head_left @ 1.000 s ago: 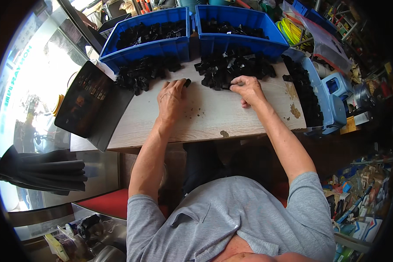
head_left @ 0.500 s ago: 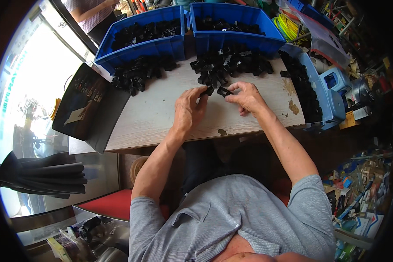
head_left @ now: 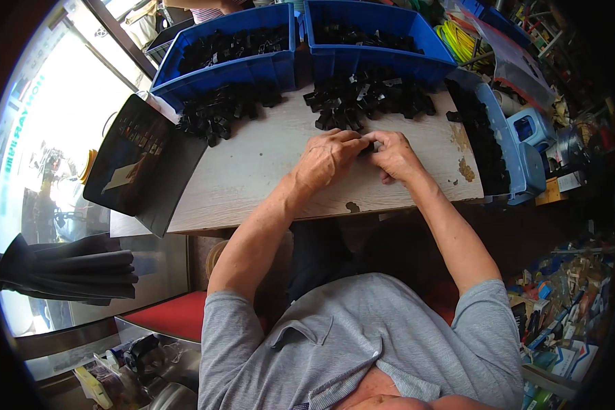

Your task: Assembling small black plastic components at a workbench.

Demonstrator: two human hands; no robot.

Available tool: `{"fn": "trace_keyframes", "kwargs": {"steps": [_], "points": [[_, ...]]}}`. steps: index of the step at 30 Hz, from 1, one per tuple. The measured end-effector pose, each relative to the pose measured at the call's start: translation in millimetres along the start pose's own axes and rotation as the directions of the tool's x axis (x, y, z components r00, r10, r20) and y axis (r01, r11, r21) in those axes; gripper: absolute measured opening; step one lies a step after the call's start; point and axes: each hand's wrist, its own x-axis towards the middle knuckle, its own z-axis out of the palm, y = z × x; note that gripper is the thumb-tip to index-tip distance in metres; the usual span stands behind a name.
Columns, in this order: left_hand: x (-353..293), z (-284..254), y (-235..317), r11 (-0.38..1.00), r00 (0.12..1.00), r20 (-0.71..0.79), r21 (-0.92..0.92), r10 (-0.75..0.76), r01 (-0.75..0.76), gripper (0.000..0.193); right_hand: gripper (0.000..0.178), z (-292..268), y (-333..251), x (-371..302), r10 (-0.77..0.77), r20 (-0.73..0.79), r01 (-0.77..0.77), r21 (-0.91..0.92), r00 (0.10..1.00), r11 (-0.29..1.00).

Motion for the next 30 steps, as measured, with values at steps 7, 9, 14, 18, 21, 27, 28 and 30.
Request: {"fn": "trace_keyframes", "kwargs": {"steps": [7,9,14,18,21,27,28,30], "points": [[-11,-4,4,0.999,0.999,-0.022,-0.011,0.031,-0.031,0.041,0.038,-4,3,1,-0.015,0.023,0.016,-0.011,1.000,1.000],[-15,-7,12,0.992,0.999,0.017,0.121,-0.040,0.038,0.043,0.038,-5,3,1,-0.021,0.029,0.022,-0.018,0.999,1.000],[-25,0,21,0.961,0.998,-0.011,0.270,-0.057,0.058,0.042,0.038,-6,3,1,-0.035,0.058,0.035,-0.005,0.998,0.999],[-24,-7,25,0.973,0.995,0.003,0.207,-0.104,0.101,0.040,0.034,0,-1,-3,-0.052,0.048,0.051,0.016,0.997,0.999],[-24,-7,19,0.982,0.978,-0.184,0.142,-0.098,0.125,0.038,0.032,-4,6,-5,-0.059,0.030,0.058,0.038,0.998,0.998],[-9,-48,-64,0.736,0.869,-0.383,0.480,-0.313,0.477,0.030,0.042,-28,26,-12,0.024,-0.009,-0.020,0.322,1.000,0.946],[-11,-52,-77,0.677,0.863,-0.326,0.535,-0.385,0.504,0.028,0.042,-35,29,-12,0.018,-0.014,-0.012,0.319,1.000,0.948],[-19,-54,-97,0.659,0.873,-0.301,0.573,-0.383,0.487,0.026,0.041,-51,37,-10,0.072,-0.110,-0.026,0.366,0.991,0.930]]}}
